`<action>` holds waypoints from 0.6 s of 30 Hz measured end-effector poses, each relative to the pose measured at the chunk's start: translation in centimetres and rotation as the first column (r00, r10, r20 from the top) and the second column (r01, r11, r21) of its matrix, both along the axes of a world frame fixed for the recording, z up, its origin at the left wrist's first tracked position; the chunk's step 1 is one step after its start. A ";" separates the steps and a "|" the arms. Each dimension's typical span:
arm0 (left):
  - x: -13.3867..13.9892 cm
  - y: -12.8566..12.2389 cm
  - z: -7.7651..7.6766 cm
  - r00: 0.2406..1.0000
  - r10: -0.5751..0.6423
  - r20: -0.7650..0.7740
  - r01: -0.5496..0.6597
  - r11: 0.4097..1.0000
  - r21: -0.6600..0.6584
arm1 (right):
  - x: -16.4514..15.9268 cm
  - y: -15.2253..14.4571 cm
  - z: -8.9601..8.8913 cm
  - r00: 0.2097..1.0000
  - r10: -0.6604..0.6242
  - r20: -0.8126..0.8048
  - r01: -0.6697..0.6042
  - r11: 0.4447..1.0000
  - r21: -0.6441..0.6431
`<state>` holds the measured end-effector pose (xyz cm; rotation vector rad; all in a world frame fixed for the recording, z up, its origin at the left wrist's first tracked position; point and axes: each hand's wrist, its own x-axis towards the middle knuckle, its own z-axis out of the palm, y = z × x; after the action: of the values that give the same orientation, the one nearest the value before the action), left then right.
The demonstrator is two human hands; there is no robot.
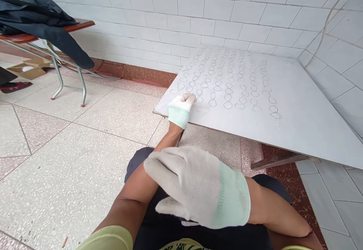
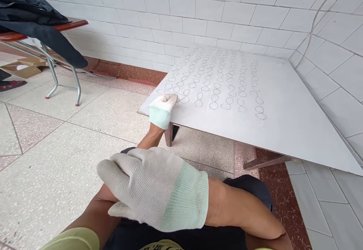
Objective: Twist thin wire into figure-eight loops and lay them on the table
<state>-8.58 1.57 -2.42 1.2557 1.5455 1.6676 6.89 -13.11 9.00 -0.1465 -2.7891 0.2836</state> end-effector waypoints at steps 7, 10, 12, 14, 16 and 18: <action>0.1 0.0 0.0 1.000 0.005 -0.025 -0.005 1.000 -0.003 | 0.1 -0.2 -0.1 0.999 -0.037 0.023 0.038 0.999 -0.020; 0.2 0.0 0.0 0.999 0.010 -0.031 -0.011 1.000 -0.001 | 0.2 -0.2 -0.1 0.999 -0.040 0.022 0.040 0.999 -0.018; 0.2 0.0 -0.1 0.999 0.011 -0.035 -0.010 1.000 0.003 | 0.2 -0.1 -0.4 0.999 -0.050 0.014 0.050 0.999 -0.006; 0.2 0.1 -0.2 0.999 0.010 -0.037 -0.010 1.000 0.008 | 0.2 0.0 -0.6 0.998 -0.053 0.019 0.054 0.999 -0.003; 0.1 0.1 -0.3 0.999 0.013 -0.036 -0.012 1.000 0.016 | 0.2 0.2 -0.7 0.998 -0.052 0.033 0.052 0.999 -0.015; 0.1 0.2 -0.4 0.999 0.014 -0.035 -0.013 1.000 0.023 | 0.3 0.2 -0.5 0.998 -0.054 0.038 0.055 0.998 -0.019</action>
<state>-8.52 1.74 -2.79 1.2959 1.5631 1.6841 7.19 -12.89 8.45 -0.2342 -2.8146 0.2985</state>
